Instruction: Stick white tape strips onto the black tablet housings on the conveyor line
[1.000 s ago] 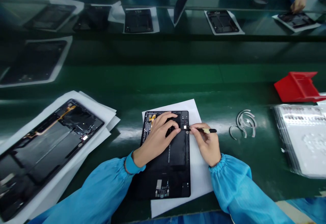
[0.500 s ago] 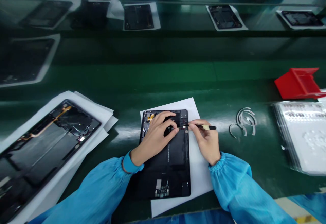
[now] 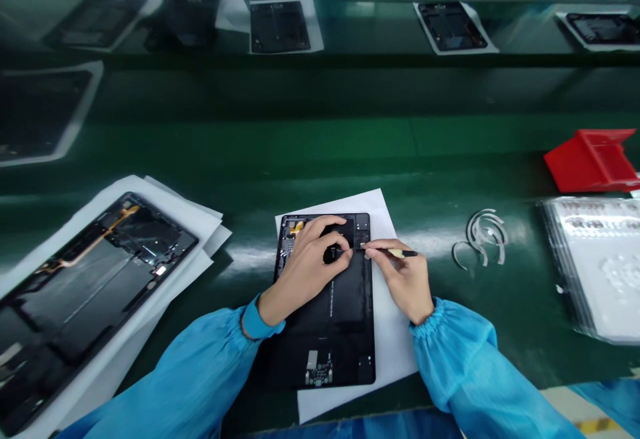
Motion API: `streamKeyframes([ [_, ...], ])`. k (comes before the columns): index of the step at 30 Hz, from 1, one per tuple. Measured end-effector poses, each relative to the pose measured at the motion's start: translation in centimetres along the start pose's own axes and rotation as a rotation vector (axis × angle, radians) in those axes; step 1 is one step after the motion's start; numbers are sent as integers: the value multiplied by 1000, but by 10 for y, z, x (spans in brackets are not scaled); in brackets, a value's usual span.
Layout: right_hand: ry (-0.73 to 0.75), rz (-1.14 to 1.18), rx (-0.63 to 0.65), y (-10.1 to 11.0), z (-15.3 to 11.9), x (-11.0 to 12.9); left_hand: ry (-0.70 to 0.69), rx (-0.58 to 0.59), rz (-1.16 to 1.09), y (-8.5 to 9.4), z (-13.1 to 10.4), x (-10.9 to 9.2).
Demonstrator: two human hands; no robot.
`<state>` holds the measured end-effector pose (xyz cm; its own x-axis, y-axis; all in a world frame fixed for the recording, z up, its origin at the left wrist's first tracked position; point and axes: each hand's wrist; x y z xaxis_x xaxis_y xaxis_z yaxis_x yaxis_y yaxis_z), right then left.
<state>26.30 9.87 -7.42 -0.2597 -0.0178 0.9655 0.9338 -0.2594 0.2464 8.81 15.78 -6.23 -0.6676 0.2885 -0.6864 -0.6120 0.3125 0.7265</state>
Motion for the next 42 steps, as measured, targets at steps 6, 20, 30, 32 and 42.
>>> streamKeyframes([
  [6,81,-65,57,1,-3,-2,-3,-11,-2,-1,0,0],
  [20,105,-95,38,13,-4,-4,42,-38,11,-1,1,-4],
  [30,-4,-16,-68,20,-3,-9,45,-69,-178,11,-4,5],
  [32,-45,62,-123,24,-4,-11,138,-170,-266,27,-23,15],
  [42,-17,-45,-151,12,-25,-6,1016,42,-1240,38,-159,24],
])
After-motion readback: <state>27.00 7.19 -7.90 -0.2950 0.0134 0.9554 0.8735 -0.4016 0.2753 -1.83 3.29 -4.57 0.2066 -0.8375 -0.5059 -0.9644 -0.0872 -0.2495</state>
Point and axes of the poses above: each hand's wrist, its own z-axis towards the middle knuckle, its own y-axis out of the back of the hand, x = y × z, and after that the axes turned 6 degrees about y, right-handed
